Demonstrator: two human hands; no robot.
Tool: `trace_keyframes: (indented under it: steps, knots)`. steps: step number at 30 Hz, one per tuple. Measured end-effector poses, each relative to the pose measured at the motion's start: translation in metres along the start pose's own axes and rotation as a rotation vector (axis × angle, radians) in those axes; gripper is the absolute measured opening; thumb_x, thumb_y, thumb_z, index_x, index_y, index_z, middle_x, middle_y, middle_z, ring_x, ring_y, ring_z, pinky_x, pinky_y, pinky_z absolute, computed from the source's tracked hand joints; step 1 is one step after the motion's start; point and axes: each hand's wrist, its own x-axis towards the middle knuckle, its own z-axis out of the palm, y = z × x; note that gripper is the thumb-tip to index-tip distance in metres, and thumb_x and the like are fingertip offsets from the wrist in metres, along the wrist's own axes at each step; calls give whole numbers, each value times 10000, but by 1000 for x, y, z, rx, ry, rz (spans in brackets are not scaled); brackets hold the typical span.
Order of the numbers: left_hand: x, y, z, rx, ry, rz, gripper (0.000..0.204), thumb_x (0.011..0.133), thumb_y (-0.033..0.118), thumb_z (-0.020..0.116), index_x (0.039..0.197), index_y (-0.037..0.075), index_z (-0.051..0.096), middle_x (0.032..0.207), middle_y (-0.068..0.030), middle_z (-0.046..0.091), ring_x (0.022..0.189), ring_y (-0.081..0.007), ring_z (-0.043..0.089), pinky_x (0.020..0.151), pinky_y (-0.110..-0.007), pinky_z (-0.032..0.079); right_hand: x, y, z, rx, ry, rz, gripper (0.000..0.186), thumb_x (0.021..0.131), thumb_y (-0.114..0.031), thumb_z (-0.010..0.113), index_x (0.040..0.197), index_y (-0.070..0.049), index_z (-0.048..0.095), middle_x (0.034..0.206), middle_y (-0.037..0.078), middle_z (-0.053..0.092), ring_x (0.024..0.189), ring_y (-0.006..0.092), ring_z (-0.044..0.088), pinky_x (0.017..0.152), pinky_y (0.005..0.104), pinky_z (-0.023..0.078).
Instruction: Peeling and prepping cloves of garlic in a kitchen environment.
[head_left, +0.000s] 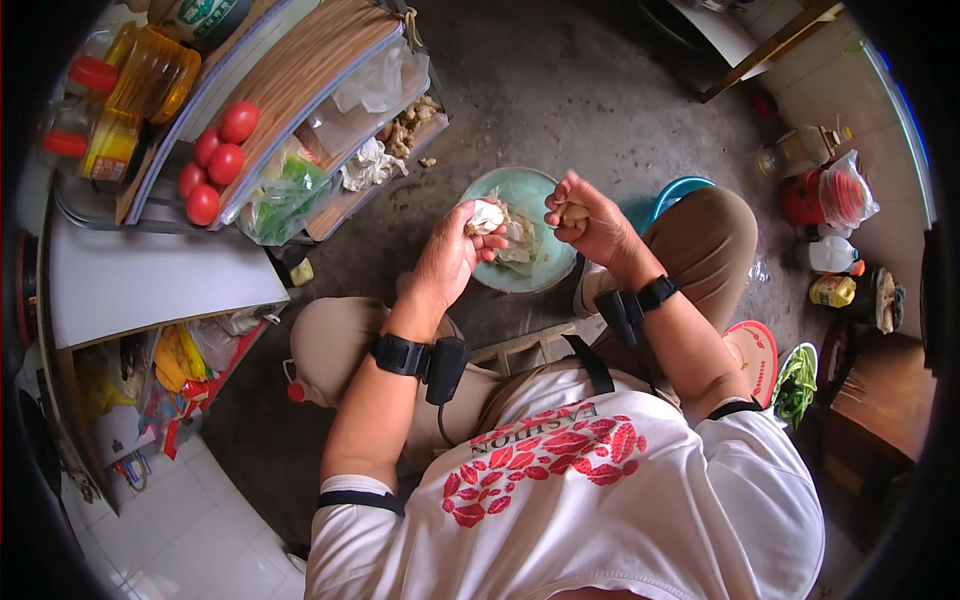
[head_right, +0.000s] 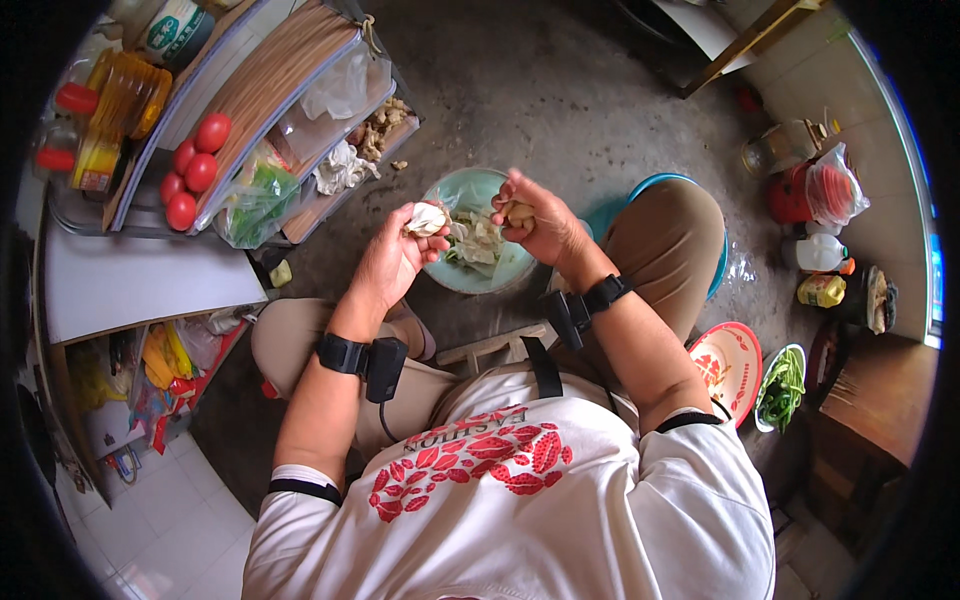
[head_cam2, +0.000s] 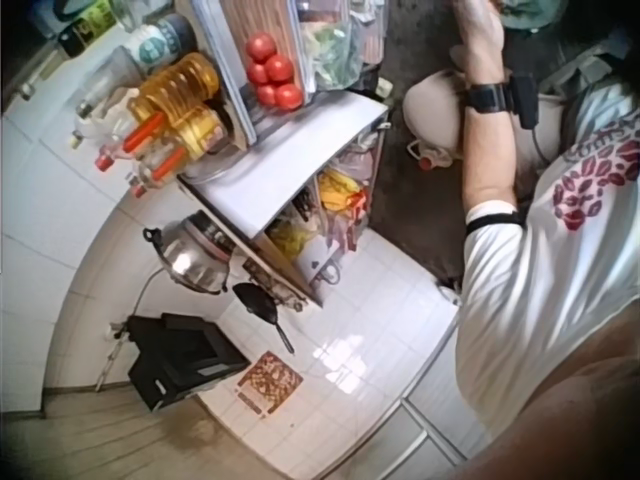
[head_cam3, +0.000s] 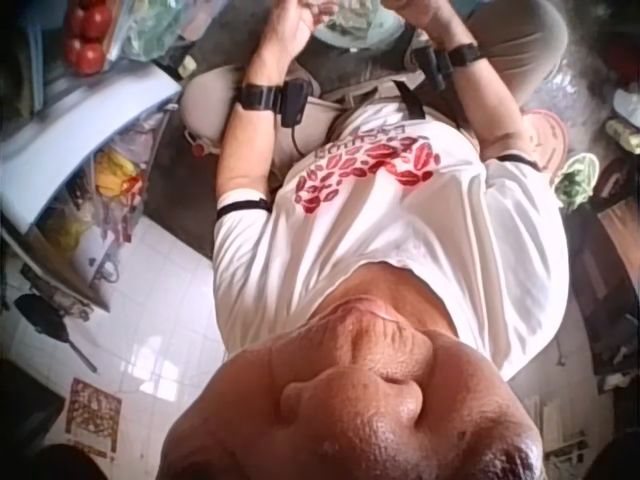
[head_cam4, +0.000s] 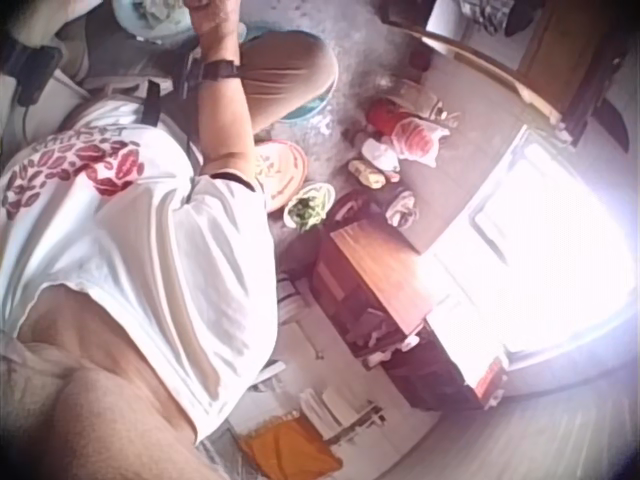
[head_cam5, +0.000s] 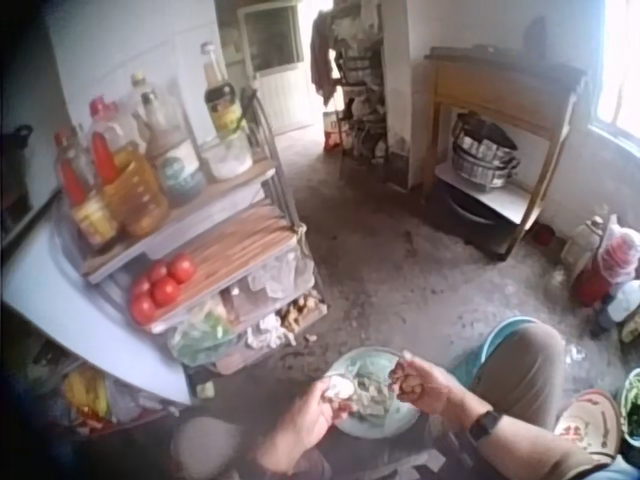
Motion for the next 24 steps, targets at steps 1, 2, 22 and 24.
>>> trace_keyframes:
  steps: [1, 2, 22, 24]
  knots:
    - [0, 0, 1, 2, -2, 0, 344, 907, 330, 430, 1061, 41, 536, 888, -85, 605, 722, -155, 581, 620, -239, 425, 0, 2, 1, -53, 18, 6, 269, 870, -381, 540, 828, -117, 512, 801, 37, 532, 680, 139, 533, 454, 209, 328]
    - [0, 0, 2, 29, 5, 2, 326, 905, 310, 441, 1066, 41, 532, 890, -86, 604, 726, -155, 581, 622, -239, 425, 1, 3, 1, -106, 37, 11, 232, 870, -338, 554, 830, -113, 511, 797, 36, 528, 678, 137, 532, 449, 206, 324]
    - [-8, 7, -10, 110, 309, 283, 151, 883, 238, 511, 871, 91, 476, 768, -47, 584, 580, -110, 567, 493, -203, 409, 17, 29, -64, -671, 626, 36, 178, 842, -228, 558, 913, -67, 534, 673, 11, 505, 491, 142, 495, 410, 258, 337]
    - [-14, 9, -9, 95, 376, 333, 140, 870, 229, 506, 886, 93, 475, 771, -43, 584, 581, -110, 567, 495, -205, 409, 20, 39, -93, -991, 727, 51, 213, 834, -277, 561, 795, -69, 576, 598, 43, 541, 420, 169, 489, 381, 287, 355]
